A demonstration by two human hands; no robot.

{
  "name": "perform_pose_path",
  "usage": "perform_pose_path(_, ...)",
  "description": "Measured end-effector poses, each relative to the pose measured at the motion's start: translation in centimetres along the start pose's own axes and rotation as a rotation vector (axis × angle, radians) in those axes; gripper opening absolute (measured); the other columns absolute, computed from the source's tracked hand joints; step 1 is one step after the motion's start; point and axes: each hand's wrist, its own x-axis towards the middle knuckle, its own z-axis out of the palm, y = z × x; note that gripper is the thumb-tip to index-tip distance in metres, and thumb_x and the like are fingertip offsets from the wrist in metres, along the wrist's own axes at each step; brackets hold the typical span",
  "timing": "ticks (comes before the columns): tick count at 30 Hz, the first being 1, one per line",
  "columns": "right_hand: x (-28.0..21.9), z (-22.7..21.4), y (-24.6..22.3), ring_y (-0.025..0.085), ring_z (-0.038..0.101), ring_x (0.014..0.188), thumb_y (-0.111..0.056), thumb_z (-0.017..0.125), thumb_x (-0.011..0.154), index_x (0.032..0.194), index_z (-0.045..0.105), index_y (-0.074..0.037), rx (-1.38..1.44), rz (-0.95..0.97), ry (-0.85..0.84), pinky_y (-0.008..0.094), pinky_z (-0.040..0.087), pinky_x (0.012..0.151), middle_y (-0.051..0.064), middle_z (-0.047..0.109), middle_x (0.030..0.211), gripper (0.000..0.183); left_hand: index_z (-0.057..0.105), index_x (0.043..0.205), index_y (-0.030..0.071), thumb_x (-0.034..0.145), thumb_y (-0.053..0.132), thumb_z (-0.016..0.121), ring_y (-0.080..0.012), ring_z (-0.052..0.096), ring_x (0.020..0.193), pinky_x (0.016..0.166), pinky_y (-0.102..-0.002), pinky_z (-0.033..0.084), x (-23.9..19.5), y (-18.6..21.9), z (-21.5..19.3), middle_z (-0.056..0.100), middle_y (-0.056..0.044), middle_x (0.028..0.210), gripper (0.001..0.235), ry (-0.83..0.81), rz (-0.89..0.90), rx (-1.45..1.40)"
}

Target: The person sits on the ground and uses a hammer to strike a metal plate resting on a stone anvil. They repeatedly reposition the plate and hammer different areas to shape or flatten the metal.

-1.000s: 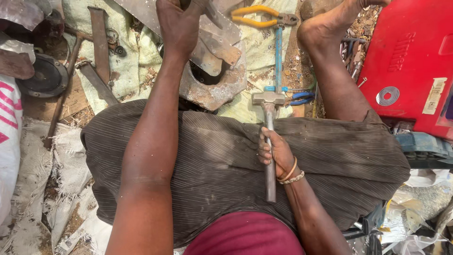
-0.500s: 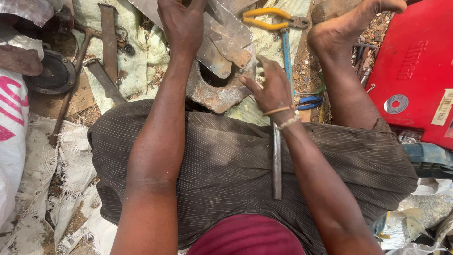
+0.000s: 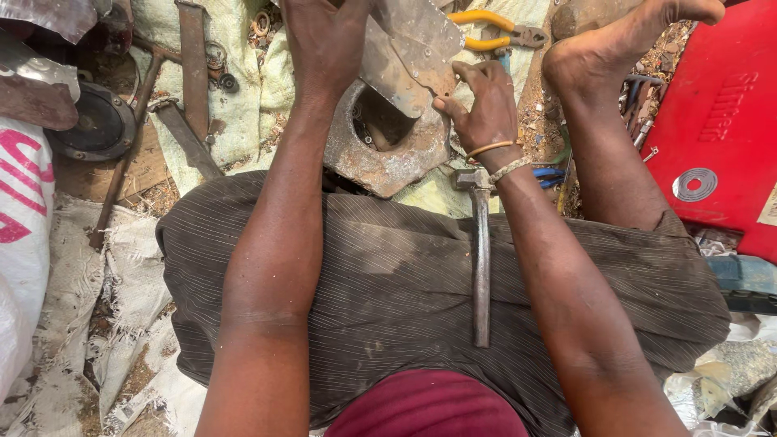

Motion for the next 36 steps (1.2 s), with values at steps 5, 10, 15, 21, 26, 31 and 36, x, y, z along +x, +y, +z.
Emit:
perform_pose_path(5, -0.7, 0.6, 0.2, 0.028, 0.064, 0.109, -0.026, 0.09, 0.085, 0.137, 0.062, -0.006, 0.16, 0.098, -0.05, 0.039, 0.055, 0.098, 0.017, 0.06, 0.124, 0.062, 0.073, 0.095, 0.006, 0.103, 0.032, 0.071, -0.0147, 0.07, 0.069, 0.067, -0.039, 0.059, -0.4, 3.4, 0.7, 0.075, -0.003, 0.082, 0.027, -0.343, -0.146, -0.274)
perform_pose_path(10, -3.5, -1.5, -0.8, 0.026, 0.066, 0.11, -0.026, 0.084, 0.087, 0.139, 0.06, -0.009, 0.112, 0.232, -0.006, 0.038, 0.055, 0.099, 0.014, 0.061, 0.131, 0.06, 0.073, 0.104, 0.008, 0.095, 0.044, 0.075, -0.0156, 0.077, 0.076, 0.071, -0.037, 0.065, -0.3, 4.9, 1.8, 0.078, -0.006, 0.086, 0.038, -0.449, -0.043, -0.11)
perform_pose_path(15, -13.6, -3.9, -1.7, 0.024, 0.068, 0.105, -0.038, 0.076, 0.091, 0.129, 0.067, -0.012, 0.17, 0.376, -0.143, 0.039, 0.06, 0.09, 0.014, 0.066, 0.127, 0.047, 0.071, 0.113, 0.006, 0.097, 0.045, 0.077, -0.0228, 0.08, 0.091, 0.078, -0.039, 0.064, -1.0, 4.2, 2.4, 0.079, -0.009, 0.095, 0.043, -0.448, 0.083, -0.061)
perform_pose_path(21, -21.7, -4.8, -3.9, 0.029, 0.069, 0.104, -0.037, 0.082, 0.085, 0.126, 0.067, -0.008, 0.097, 0.391, -0.19, 0.041, 0.06, 0.086, 0.017, 0.066, 0.123, 0.053, 0.07, 0.119, 0.006, 0.098, 0.043, 0.077, -0.0252, 0.079, 0.099, 0.088, -0.041, 0.063, -1.5, 4.0, 2.2, 0.079, -0.009, 0.103, 0.043, -0.416, 0.065, -0.098)
perform_pose_path(26, -22.7, -3.7, -4.5, 0.036, 0.067, 0.108, -0.033, 0.086, 0.075, 0.137, 0.059, -0.012, 0.064, 0.478, -0.174, 0.044, 0.059, 0.087, 0.02, 0.058, 0.13, 0.071, 0.069, 0.122, 0.006, 0.097, 0.039, 0.079, -0.0263, 0.078, 0.102, 0.09, -0.042, 0.062, -1.4, 4.1, 2.5, 0.079, -0.01, 0.104, 0.043, -0.421, 0.065, -0.079)
perform_pose_path(31, -22.0, -2.6, -3.3, 0.042, 0.063, 0.115, -0.025, 0.09, 0.071, 0.146, 0.045, -0.011, 0.059, 0.473, -0.245, 0.05, 0.055, 0.091, 0.023, 0.056, 0.136, 0.088, 0.069, 0.121, 0.007, 0.097, 0.04, 0.08, -0.025, 0.079, 0.102, 0.089, -0.042, 0.062, -1.3, 4.2, 2.2, 0.079, -0.009, 0.105, 0.042, -0.432, 0.017, -0.092)
perform_pose_path(36, -22.2, -1.6, -1.2, 0.034, 0.07, 0.098, -0.013, 0.088, 0.069, 0.147, 0.04, -0.007, 0.171, 0.688, -0.347, 0.047, 0.057, 0.086, 0.019, 0.064, 0.119, 0.092, 0.068, 0.12, 0.006, 0.094, 0.034, 0.083, -0.0277, 0.076, 0.099, 0.085, -0.045, 0.06, -1.5, 3.8, 2.5, 0.078, -0.011, 0.105, 0.041, -0.4, 0.09, -0.026)
